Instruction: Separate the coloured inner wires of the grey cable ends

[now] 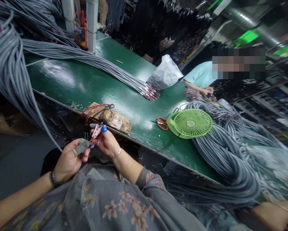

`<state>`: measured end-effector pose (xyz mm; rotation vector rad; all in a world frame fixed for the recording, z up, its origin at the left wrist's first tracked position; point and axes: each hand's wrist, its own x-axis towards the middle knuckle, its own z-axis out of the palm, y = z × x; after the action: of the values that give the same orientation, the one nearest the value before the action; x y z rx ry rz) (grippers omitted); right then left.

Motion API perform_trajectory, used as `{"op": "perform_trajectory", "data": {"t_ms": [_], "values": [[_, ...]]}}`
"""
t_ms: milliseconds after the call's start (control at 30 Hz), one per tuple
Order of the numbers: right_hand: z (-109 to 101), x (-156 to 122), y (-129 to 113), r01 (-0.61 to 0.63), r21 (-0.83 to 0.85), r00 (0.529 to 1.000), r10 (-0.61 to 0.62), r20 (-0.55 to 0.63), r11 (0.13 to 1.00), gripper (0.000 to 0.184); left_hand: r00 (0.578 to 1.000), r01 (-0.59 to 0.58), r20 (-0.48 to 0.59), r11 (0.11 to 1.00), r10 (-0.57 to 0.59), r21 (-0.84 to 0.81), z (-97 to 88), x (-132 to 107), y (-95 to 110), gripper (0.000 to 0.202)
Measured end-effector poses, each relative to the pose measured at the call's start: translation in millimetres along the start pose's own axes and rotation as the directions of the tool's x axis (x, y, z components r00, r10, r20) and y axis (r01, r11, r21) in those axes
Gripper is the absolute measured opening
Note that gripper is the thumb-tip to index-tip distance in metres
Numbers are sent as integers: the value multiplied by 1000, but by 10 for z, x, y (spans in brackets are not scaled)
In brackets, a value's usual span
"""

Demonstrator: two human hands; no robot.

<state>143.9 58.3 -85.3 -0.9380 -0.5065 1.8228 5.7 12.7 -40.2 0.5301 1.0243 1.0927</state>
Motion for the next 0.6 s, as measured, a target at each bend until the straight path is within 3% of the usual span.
{"op": "perform_trajectory", "data": {"t_ms": [333, 600], "values": [[5, 23, 14, -36, 108, 999, 35, 7, 994, 45, 999, -23, -27, 998, 25, 67, 42, 23, -34, 29], [-30, -62, -38, -87, 27, 996, 86, 40, 996, 54, 996, -80, -36, 991, 85, 109, -49, -129, -30, 26]]}}
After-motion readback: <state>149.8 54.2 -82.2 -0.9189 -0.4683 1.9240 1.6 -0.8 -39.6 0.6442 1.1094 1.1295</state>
